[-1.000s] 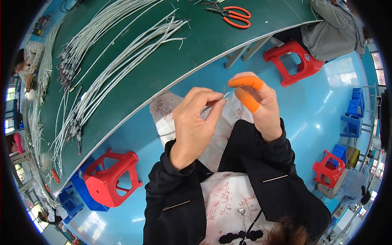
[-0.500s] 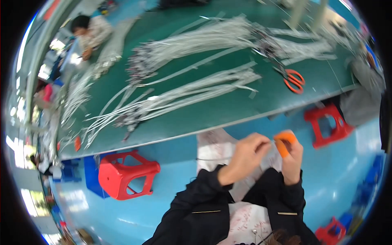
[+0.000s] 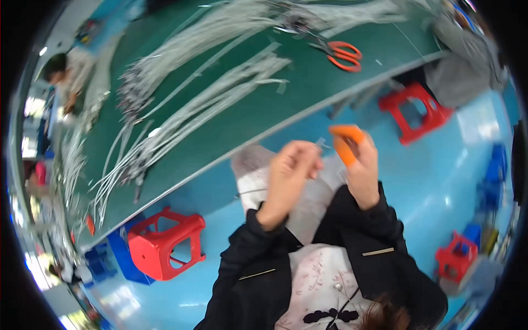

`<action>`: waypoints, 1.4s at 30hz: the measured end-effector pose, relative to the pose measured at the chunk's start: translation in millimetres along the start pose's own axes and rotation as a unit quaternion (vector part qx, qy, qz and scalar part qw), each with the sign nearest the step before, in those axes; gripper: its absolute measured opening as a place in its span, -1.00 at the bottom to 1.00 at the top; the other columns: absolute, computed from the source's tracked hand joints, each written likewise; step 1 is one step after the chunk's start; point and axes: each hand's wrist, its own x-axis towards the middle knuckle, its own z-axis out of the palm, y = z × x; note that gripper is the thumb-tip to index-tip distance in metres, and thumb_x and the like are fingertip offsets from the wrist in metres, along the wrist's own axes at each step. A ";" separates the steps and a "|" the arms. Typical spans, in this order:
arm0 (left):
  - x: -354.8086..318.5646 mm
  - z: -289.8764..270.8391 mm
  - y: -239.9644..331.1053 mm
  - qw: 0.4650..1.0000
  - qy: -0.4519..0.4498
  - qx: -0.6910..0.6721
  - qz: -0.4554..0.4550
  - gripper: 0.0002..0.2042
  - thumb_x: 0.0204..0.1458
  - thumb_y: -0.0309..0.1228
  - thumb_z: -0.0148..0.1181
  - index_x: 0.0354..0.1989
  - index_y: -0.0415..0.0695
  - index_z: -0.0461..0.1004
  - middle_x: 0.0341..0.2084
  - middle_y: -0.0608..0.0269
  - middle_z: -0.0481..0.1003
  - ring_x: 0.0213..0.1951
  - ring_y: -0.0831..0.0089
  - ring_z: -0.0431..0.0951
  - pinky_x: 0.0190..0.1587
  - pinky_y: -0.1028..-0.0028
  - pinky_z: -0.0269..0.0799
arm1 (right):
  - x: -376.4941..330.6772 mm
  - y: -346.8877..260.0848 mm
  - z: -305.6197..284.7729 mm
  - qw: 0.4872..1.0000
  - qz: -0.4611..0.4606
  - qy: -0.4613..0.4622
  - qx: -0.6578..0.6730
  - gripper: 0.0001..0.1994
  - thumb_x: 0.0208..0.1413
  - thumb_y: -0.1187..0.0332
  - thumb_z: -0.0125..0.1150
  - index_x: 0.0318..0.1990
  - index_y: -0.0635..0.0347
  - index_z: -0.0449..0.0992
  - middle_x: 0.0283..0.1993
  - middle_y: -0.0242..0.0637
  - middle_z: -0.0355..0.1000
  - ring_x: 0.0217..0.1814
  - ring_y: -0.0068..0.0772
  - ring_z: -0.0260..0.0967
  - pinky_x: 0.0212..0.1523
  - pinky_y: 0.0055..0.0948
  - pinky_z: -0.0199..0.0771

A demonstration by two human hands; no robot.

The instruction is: The person peels back the outer casing of a cable by hand and uses shears to trim the internal wires. After repeating these steps on several cables, the person gathers the finished wires from the table and sets them aside.

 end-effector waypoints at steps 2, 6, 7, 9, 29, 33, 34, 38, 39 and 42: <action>12.6 1.6 2.1 1.000 -0.020 -0.012 -0.019 -0.85 0.20 -0.40 0.02 -0.27 -0.22 0.45 -0.52 0.35 0.47 -0.52 0.69 0.36 -0.44 0.67 0.30 | 9.6 3.2 -10.2 1.000 -0.008 0.021 -0.009 -0.81 0.11 0.49 0.13 -0.12 0.33 0.47 -0.20 -0.37 0.32 -0.16 -0.57 0.28 -0.07 -0.59 0.25; 11.3 8.9 -3.8 0.998 -0.045 -0.031 -0.015 -0.87 0.19 -0.42 0.03 -0.27 -0.23 0.44 -0.52 0.31 0.47 -0.52 0.68 0.37 -0.47 0.71 0.24 | 1.6 -0.4 -22.2 0.999 -0.039 0.005 -0.024 -0.79 0.11 0.48 0.15 -0.10 0.34 0.46 -0.18 -0.38 0.33 -0.14 -0.57 0.27 -0.05 -0.59 0.24; 10.2 10.6 -3.3 0.999 -0.045 -0.015 -0.007 -0.87 0.19 -0.43 0.04 -0.27 -0.23 0.44 -0.52 0.31 0.47 -0.52 0.68 0.37 -0.47 0.71 0.25 | -0.1 -1.0 -22.4 0.998 -0.041 -0.002 -0.037 -0.80 0.10 0.50 0.15 -0.11 0.34 0.46 -0.18 -0.38 0.33 -0.14 -0.57 0.27 -0.05 -0.59 0.24; 6.0 13.0 -2.5 0.999 -0.038 0.014 0.014 -0.88 0.18 -0.44 0.04 -0.26 -0.24 0.44 -0.52 0.31 0.47 -0.52 0.67 0.36 -0.46 0.69 0.26 | -3.0 -2.4 -21.6 0.997 -0.045 -0.026 -0.062 -0.80 0.09 0.54 0.15 -0.11 0.34 0.46 -0.17 -0.38 0.34 -0.14 -0.57 0.27 -0.06 -0.60 0.25; -2.7 14.2 -14.7 0.996 -0.001 0.007 0.084 -0.89 0.19 -0.48 0.01 -0.25 -0.26 0.43 -0.54 0.34 0.46 -0.54 0.69 0.36 -0.45 0.68 0.29 | -12.7 14.1 -3.3 0.993 -0.085 -0.021 -0.081 -0.89 0.05 0.64 0.14 -0.26 0.34 0.44 -0.21 -0.29 0.36 -0.24 -0.50 0.32 -0.19 -0.56 0.33; 2.8 5.6 -16.4 0.987 -0.062 -0.151 0.008 -0.88 0.19 -0.47 0.01 -0.26 -0.27 0.41 -0.53 0.33 0.47 -0.53 0.69 0.37 -0.44 0.68 0.28 | -12.4 15.0 -1.3 0.996 -0.081 -0.036 -0.025 -0.88 0.05 0.64 0.15 -0.24 0.34 0.43 -0.20 -0.29 0.35 -0.23 -0.50 0.32 -0.20 -0.56 0.32; 2.7 5.6 -15.4 0.986 -0.062 -0.152 0.009 -0.88 0.19 -0.47 0.01 -0.26 -0.27 0.41 -0.53 0.33 0.47 -0.53 0.69 0.37 -0.44 0.68 0.28 | -12.2 15.2 -1.0 0.996 -0.081 -0.037 -0.026 -0.88 0.05 0.64 0.15 -0.24 0.34 0.43 -0.20 -0.29 0.35 -0.23 -0.50 0.32 -0.20 -0.56 0.32; -0.1 8.7 -8.9 0.995 -0.057 -0.072 0.031 -0.89 0.19 -0.47 0.02 -0.28 -0.26 0.39 -0.53 0.33 0.46 -0.51 0.68 0.38 -0.44 0.67 0.29 | -13.3 16.0 -0.9 0.995 -0.087 -0.036 -0.023 -0.87 0.07 0.64 0.12 -0.22 0.33 0.42 -0.19 -0.30 0.34 -0.22 -0.50 0.32 -0.19 -0.56 0.32; -0.8 10.7 -7.9 0.996 -0.050 -0.064 0.037 -0.90 0.19 -0.47 0.03 -0.27 -0.26 0.39 -0.53 0.33 0.46 -0.51 0.68 0.38 -0.43 0.67 0.30 | -13.9 16.0 -0.5 0.997 -0.065 -0.028 0.008 -0.89 0.09 0.60 0.11 -0.21 0.32 0.42 -0.19 -0.32 0.33 -0.25 -0.53 0.30 -0.24 -0.58 0.29; -3.1 13.8 -7.0 0.997 -0.041 -0.048 0.050 -0.91 0.18 -0.48 0.04 -0.27 -0.25 0.38 -0.53 0.33 0.46 -0.50 0.67 0.39 -0.42 0.66 0.31 | -13.6 15.4 -0.1 0.997 -0.025 -0.011 0.068 -0.90 0.13 0.54 0.10 -0.20 0.31 0.42 -0.20 -0.36 0.32 -0.31 -0.60 0.26 -0.33 -0.62 0.24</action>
